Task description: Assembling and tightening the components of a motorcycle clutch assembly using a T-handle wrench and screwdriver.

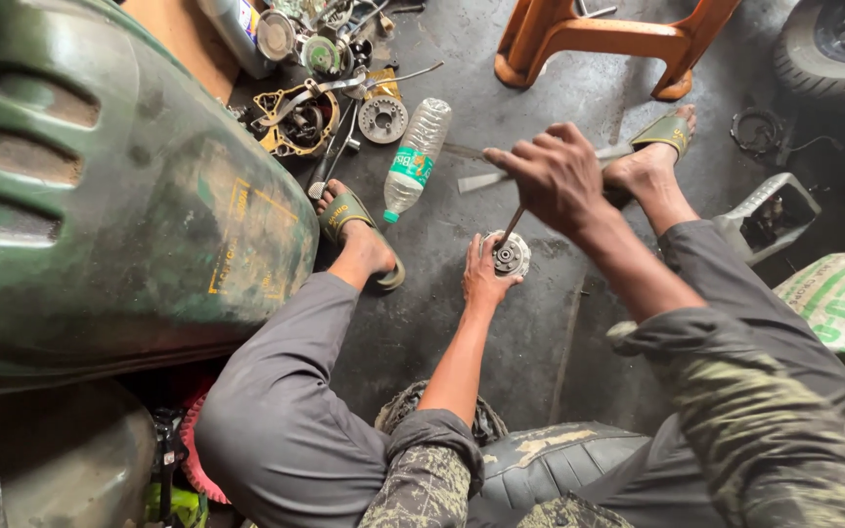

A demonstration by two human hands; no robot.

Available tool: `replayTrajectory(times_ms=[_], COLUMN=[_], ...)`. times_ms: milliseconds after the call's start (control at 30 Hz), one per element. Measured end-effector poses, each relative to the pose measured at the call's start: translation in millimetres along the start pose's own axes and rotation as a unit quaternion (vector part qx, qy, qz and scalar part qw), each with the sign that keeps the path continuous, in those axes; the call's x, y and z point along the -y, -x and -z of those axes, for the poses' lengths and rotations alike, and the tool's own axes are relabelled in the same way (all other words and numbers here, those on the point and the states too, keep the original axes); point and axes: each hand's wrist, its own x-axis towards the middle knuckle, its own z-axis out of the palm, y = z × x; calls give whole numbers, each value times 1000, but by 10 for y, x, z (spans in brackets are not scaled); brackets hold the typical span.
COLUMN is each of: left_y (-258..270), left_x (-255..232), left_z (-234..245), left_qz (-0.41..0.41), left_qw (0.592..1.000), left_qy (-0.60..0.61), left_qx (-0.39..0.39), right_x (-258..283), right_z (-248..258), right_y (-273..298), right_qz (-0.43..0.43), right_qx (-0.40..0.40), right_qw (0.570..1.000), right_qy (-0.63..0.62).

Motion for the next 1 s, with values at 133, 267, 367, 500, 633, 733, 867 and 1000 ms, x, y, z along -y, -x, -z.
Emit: replayTrajectory(times_ms=[133, 267, 367, 500, 633, 733, 867, 1000], left_y=[3, 30, 13, -5, -9, -2, -4, 16], left_x=[7, 7, 19, 91, 80, 86, 53, 61], left_z=[-39, -13, -48, -98, -94, -113, -84, -77], left_qz=[-7, 0, -6, -11, -12, -6, -7, -12], left_qw=[1000, 1000, 1000, 1000, 1000, 1000, 1000, 1000], left_qy=[-4, 3, 1, -3, -1, 0, 7, 15], left_qx=[-1, 3, 3, -2, -4, -4, -8, -13], right_x=[315, 497, 428, 73, -142, -68, 210, 410], right_z=[32, -279, -685, -877, -793, -665, -618, -533], right_y=[157, 289, 381, 375, 304, 300, 383, 479], right_qz=[27, -78, -127, -176, -191, -201, -245, -192], right_qx=[-285, -374, -342, -274, -240, -255, -343, -396], right_qw=[950, 846, 681, 508, 510, 566, 627, 603], right_qy=[-125, -371, -635, -798, -804, -757, -656, -665])
